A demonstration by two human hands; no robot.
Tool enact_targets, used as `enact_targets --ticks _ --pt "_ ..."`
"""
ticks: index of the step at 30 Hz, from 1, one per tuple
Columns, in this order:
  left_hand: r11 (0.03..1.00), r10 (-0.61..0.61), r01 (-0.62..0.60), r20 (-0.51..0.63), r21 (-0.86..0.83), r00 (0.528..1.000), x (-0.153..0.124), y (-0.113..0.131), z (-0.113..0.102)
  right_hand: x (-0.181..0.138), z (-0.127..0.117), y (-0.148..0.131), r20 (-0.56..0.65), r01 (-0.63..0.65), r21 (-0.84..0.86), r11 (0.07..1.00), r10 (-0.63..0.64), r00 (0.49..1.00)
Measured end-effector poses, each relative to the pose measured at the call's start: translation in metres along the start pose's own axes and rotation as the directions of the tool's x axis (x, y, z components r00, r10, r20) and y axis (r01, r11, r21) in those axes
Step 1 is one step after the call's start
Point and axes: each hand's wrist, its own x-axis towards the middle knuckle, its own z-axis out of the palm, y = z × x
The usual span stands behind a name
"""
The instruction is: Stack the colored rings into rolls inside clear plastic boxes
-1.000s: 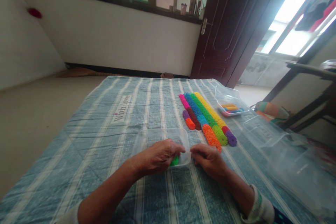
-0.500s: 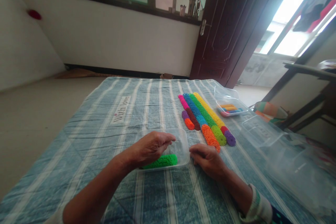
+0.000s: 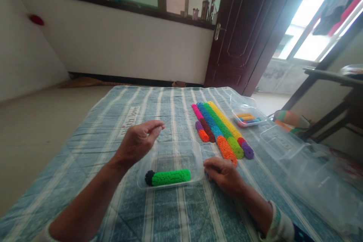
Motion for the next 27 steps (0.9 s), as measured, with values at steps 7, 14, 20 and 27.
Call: enact_targets --ticks 7,14,20,27 --pt "0.904 -0.338 0.286 -0.120 -0.319 0.933 0.008 -0.049 0.010 0.000 0.001 0.002 0.000 -0.005 0.004 1.000 0.005 1.000" --pt "0.686 -0.535 0.447 0.018 -0.574 0.845 0.000 -0.066 0.025 -0.001 -0.001 -0.002 0.007 -0.004 -0.009 1.000 0.004 1.000" --pt "0.633 -0.536 0.446 0.058 -0.632 0.842 -0.004 -0.064 0.031 -0.002 -0.003 -0.003 0.015 -0.006 -0.011 1.000 0.006 1.000" --pt "0.648 -0.531 0.461 0.075 -0.607 0.844 -0.006 -0.062 0.032 -0.002 -0.003 -0.004 0.010 -0.011 -0.001 1.000 0.011 1.000"
